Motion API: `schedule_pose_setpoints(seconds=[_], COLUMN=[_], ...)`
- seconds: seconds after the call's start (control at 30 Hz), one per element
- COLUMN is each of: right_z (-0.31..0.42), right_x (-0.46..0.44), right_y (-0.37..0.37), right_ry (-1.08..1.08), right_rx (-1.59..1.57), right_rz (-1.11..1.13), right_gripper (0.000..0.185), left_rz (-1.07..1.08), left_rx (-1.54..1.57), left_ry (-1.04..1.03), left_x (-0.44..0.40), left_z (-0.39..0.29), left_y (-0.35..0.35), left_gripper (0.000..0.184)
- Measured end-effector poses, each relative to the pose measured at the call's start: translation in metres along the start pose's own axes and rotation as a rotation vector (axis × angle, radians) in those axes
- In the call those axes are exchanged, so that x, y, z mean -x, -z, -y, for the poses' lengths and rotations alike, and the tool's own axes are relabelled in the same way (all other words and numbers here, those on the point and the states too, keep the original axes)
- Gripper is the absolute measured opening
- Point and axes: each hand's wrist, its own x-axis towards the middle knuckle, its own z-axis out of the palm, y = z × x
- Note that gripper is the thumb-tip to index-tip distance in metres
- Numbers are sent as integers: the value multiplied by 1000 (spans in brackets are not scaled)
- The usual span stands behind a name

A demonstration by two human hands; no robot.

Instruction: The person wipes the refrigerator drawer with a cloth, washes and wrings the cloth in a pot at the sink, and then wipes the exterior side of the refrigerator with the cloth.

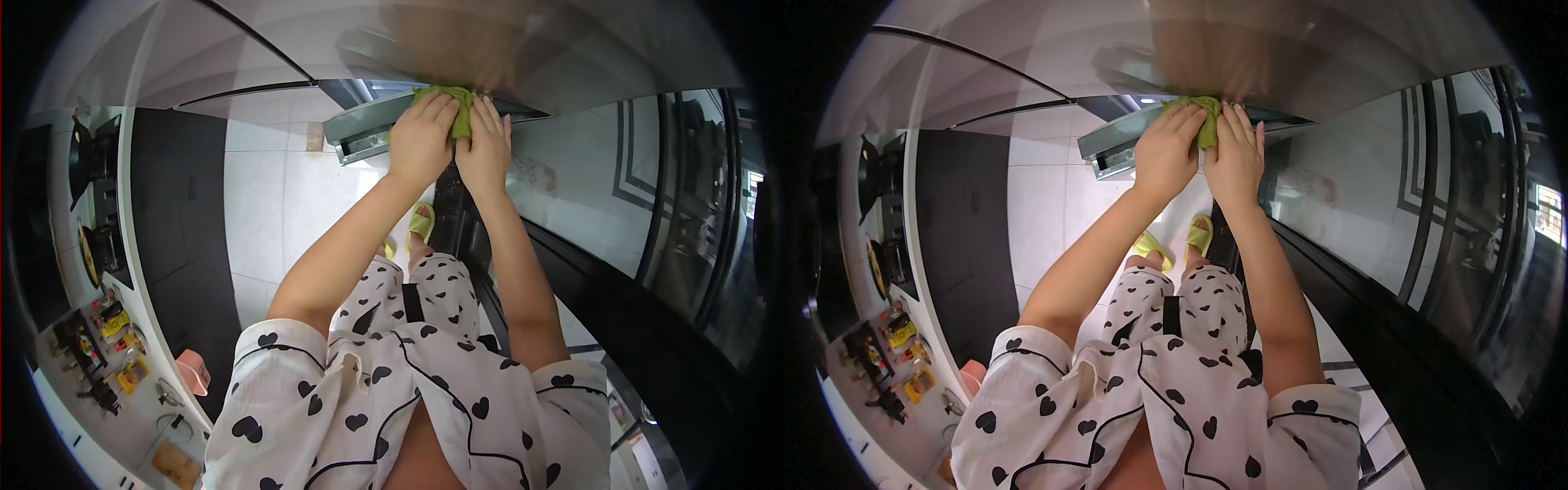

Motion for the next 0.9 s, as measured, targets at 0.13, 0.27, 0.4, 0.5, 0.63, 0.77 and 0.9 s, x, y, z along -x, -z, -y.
schedule_pose_setpoints(seconds=[0.13, 0.27, 0.4, 0.5, 0.63, 0.77, 0.9], right_z=[7, 18, 52, 76, 97, 100, 90], right_x=[-3, 4, 13, 25, 37, 38, 43], right_y=[-2, 0, -9, -26, -34, -17, 13], right_ry=[-24, 21, 126, 191, 248, 120, -131], right_rx=[-115, -121, -190, -286, -408, -571, -728], right_rz=[-50, -42, -10, 12, 33, 156, -71], right_gripper=[47, 46, 40, 39, 34, 21, 18], left_rz=[48, 73, 71, 95, 124, 89, -17], left_rx=[10, -7, -17, -35, -36, 222, 611], left_ry=[-21, 11, 110, 207, 293, 500, 598], left_x=[7, 22, 47, 67, 90, 99, 79], left_z=[6, 11, 20, 26, 30, 26, 2], left_y=[10, 23, 50, 76, 103, 113, 104], left_gripper=[45, 48, 47, 50, 55, 52, 50])
